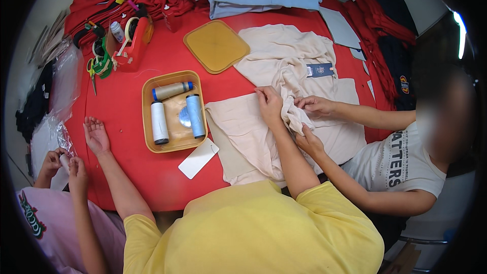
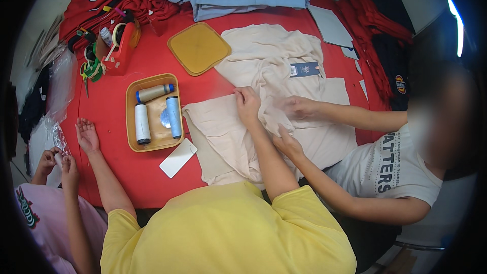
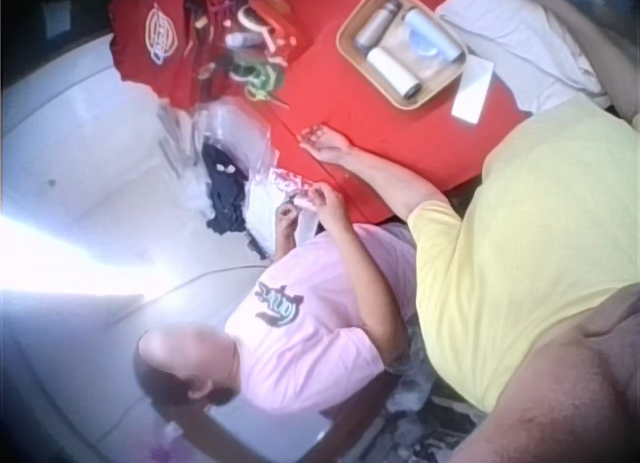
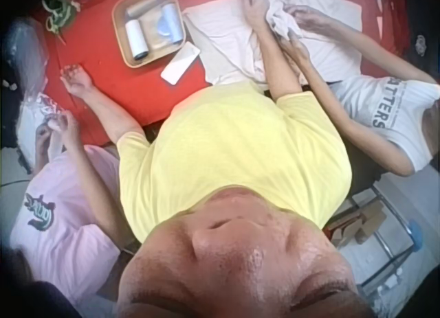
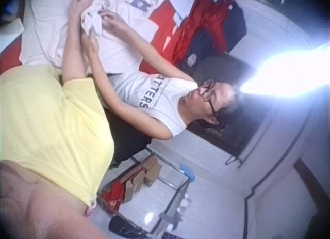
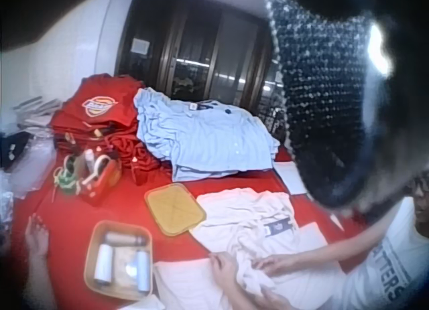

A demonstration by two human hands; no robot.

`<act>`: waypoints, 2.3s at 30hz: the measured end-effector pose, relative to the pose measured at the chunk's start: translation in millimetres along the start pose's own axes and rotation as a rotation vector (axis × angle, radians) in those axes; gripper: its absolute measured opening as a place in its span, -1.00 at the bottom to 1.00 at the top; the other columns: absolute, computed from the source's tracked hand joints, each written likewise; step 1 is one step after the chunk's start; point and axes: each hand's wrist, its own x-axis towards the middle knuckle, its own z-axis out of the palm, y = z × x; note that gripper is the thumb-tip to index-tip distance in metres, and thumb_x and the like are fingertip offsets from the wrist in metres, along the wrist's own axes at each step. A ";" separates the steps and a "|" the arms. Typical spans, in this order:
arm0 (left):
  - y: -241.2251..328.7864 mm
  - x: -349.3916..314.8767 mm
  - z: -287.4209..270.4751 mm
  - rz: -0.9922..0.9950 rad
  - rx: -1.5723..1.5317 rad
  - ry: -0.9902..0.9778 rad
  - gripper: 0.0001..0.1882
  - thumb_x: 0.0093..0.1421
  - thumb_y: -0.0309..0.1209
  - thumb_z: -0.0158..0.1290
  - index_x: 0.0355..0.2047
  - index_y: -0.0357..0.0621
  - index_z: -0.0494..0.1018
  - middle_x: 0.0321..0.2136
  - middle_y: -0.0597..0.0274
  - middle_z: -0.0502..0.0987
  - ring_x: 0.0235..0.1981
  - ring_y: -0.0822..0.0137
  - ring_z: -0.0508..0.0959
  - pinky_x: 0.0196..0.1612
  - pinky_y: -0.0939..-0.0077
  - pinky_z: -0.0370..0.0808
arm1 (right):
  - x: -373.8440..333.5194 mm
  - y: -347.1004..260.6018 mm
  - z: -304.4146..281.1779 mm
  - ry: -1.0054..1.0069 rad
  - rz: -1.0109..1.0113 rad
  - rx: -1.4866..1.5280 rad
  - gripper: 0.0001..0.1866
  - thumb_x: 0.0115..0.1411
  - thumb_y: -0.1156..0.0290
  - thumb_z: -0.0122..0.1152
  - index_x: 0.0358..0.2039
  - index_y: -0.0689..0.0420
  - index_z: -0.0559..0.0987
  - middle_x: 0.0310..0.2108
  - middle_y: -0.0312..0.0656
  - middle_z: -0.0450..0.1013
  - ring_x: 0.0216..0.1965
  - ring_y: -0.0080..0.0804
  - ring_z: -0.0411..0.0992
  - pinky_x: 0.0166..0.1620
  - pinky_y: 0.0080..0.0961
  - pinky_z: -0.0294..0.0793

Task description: The person handles a beige garment to check a button, then sorts through spools of thread and sewing supplies in a small yellow container by hand, picking up and rearranging the items.

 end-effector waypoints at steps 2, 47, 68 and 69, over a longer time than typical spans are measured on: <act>-1.4 0.3 0.9 -0.002 -0.004 -0.006 -0.69 0.29 -0.31 -0.05 -0.08 -0.30 0.40 -0.17 0.12 0.48 -0.12 0.30 0.43 0.01 0.39 0.36 | -0.4 2.5 0.2 0.003 0.006 -0.003 -0.92 0.11 0.53 0.13 -0.39 0.20 0.58 -0.45 -0.13 0.48 -0.47 -0.30 0.44 -0.37 -0.49 0.39; -8.9 -18.8 41.3 0.066 -0.017 0.236 -0.69 0.22 -0.25 0.04 -0.10 -0.13 0.38 -0.26 0.28 0.44 -0.19 0.39 0.43 -0.07 0.49 0.39 | -0.2 8.0 -0.3 -0.148 0.124 -0.018 -0.84 0.22 0.46 0.04 -0.33 0.27 0.54 -0.45 -0.15 0.46 -0.46 -0.46 0.36 -0.36 -0.55 0.35; 28.4 0.7 -0.1 0.071 0.218 0.007 -0.64 0.32 -0.23 -0.10 -0.02 -0.21 0.39 -0.11 0.20 0.47 -0.09 0.33 0.43 0.00 0.47 0.36 | 1.1 -13.3 10.6 -0.191 -0.155 -0.258 -0.87 0.11 0.55 0.10 -0.30 0.21 0.55 -0.35 -0.02 0.45 -0.31 -0.01 0.45 -0.23 -0.26 0.44; 26.2 -4.2 11.0 0.094 0.286 0.092 -0.63 0.32 -0.22 -0.09 -0.01 -0.22 0.37 -0.09 0.21 0.43 -0.07 0.36 0.40 0.03 0.49 0.32 | -3.5 -24.2 8.6 -0.157 -0.188 -0.235 -0.86 0.10 0.56 0.10 -0.30 0.21 0.54 -0.33 -0.04 0.44 -0.31 -0.02 0.44 -0.23 -0.27 0.44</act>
